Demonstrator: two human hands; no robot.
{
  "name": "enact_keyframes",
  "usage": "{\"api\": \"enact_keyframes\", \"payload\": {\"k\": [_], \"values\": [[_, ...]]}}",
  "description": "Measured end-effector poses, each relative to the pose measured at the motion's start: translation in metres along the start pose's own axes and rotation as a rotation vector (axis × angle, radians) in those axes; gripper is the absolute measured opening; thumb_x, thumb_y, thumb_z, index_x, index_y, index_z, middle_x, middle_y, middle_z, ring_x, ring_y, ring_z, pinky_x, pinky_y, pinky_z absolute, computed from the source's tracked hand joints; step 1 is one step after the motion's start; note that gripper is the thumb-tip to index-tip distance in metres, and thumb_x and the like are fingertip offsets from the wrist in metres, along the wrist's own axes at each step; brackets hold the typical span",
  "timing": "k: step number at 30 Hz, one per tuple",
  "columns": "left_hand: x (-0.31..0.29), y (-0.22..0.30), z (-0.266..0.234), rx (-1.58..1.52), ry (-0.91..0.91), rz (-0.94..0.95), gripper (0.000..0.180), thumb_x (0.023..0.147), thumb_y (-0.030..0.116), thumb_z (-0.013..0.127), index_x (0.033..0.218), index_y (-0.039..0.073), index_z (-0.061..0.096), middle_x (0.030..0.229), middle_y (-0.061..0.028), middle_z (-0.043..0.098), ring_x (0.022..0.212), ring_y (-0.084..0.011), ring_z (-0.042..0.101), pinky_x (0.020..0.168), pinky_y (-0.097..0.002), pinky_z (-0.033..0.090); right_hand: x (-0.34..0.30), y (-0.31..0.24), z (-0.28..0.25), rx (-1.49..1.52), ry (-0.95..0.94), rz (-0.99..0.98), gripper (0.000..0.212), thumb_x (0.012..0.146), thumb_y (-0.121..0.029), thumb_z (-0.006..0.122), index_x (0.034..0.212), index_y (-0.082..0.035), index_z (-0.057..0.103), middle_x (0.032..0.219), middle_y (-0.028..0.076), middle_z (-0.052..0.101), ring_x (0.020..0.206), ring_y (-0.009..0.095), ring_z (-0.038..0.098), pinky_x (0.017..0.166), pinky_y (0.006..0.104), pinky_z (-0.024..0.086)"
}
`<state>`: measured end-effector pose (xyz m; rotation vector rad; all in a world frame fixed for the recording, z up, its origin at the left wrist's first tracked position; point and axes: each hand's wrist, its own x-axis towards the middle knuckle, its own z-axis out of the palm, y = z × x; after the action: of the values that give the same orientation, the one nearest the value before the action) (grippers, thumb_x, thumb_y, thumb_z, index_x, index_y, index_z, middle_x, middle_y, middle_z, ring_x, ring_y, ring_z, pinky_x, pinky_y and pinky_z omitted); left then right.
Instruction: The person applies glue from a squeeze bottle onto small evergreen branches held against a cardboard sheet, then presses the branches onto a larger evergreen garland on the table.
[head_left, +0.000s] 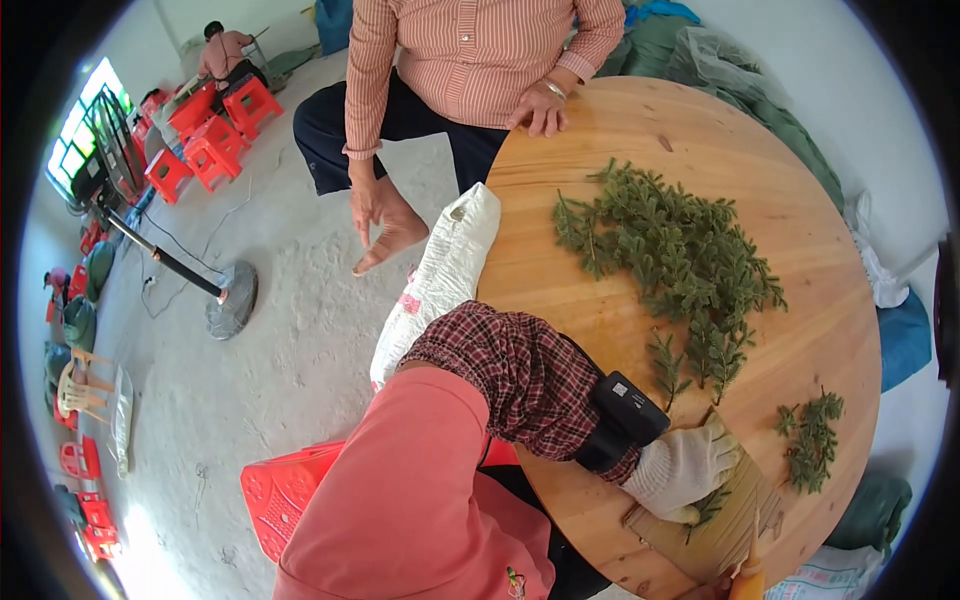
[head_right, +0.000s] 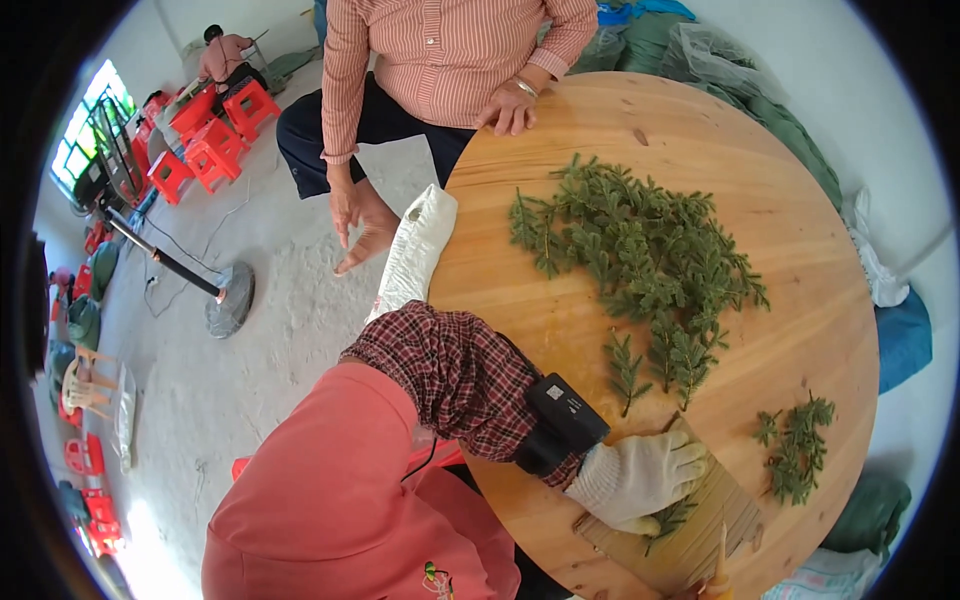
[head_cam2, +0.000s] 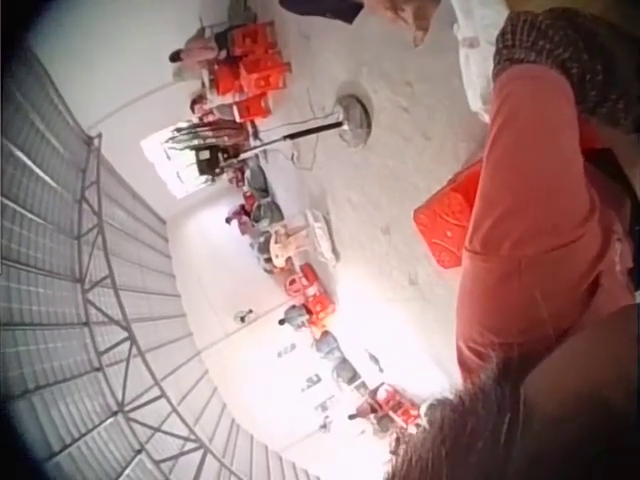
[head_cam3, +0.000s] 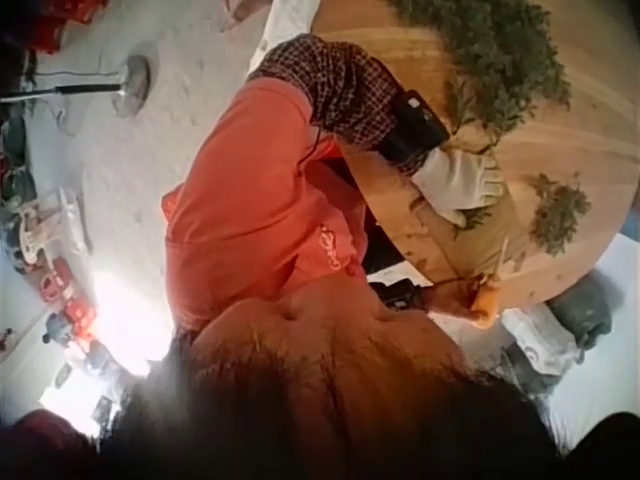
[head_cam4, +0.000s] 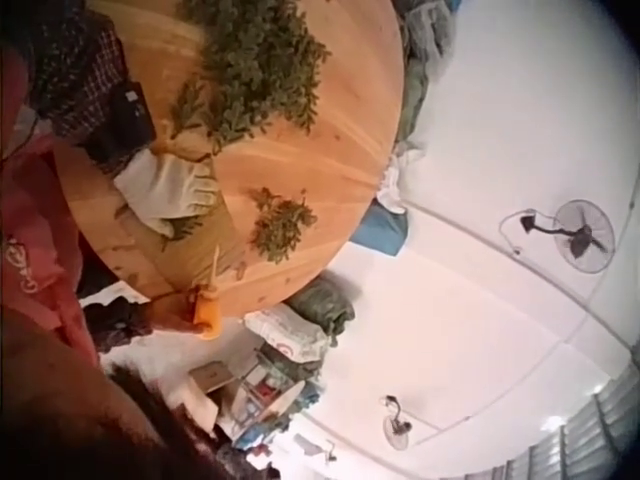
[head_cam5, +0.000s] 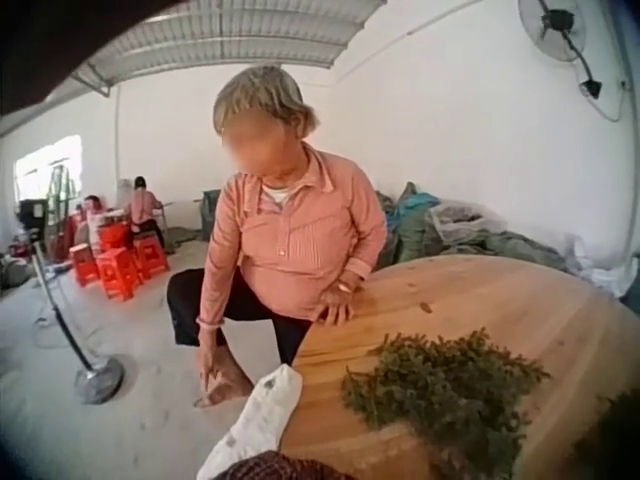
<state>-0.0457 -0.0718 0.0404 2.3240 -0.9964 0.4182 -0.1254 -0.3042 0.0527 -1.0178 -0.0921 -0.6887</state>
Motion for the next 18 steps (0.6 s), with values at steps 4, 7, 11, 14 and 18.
{"api": "enact_keyframes", "payload": {"k": [4,7,11,14,18], "values": [[0.001,0.002,0.001,0.027,0.004,-0.009,0.076,0.072,0.049,0.067,0.115,-0.013,0.058,0.127,-0.0292,0.054,0.124,-0.0405,0.048,0.105,-0.0482,0.034,0.018,0.009,-0.034,0.013,-0.100,-0.032,0.031,0.091,-0.035,0.068,0.113,-0.015,0.060,0.114,0.005,0.061,0.107,0.028,0.056,0.091,0.0486,0.048],[0.001,0.003,0.001,0.036,0.006,-0.015,0.076,0.072,0.049,0.067,0.115,-0.013,0.058,0.127,-0.0289,0.054,0.123,-0.0403,0.048,0.105,-0.0480,0.034,0.024,0.011,-0.051,0.027,-0.109,-0.022,0.032,0.090,-0.036,0.068,0.114,-0.015,0.059,0.115,0.005,0.061,0.109,0.028,0.056,0.092,0.0485,0.047],[0.000,0.003,0.004,0.031,0.009,-0.016,0.076,0.072,0.050,0.066,0.115,-0.013,0.058,0.127,-0.0283,0.054,0.123,-0.0399,0.048,0.105,-0.0476,0.034,0.023,0.013,-0.055,0.024,-0.053,-0.005,0.032,0.090,-0.035,0.068,0.114,-0.015,0.060,0.115,0.005,0.061,0.109,0.027,0.056,0.093,0.0481,0.047],[0.000,0.003,0.004,0.048,0.031,-0.011,0.076,0.072,0.050,0.066,0.115,-0.012,0.058,0.127,-0.0279,0.054,0.123,-0.0395,0.048,0.105,-0.0472,0.034,0.022,0.013,-0.058,0.029,-0.026,-0.006,0.032,0.089,-0.035,0.069,0.113,-0.015,0.060,0.116,0.006,0.061,0.109,0.027,0.056,0.093,0.0477,0.047],[0.000,0.004,0.001,0.042,-0.002,-0.028,0.075,0.072,0.049,0.067,0.115,-0.012,0.058,0.128,-0.0273,0.054,0.124,-0.0392,0.048,0.105,-0.0466,0.034,0.023,0.013,-0.058,0.028,-0.038,-0.028,0.033,0.088,-0.036,0.070,0.112,-0.016,0.060,0.117,0.006,0.061,0.108,0.027,0.056,0.094,0.0472,0.047]]}}
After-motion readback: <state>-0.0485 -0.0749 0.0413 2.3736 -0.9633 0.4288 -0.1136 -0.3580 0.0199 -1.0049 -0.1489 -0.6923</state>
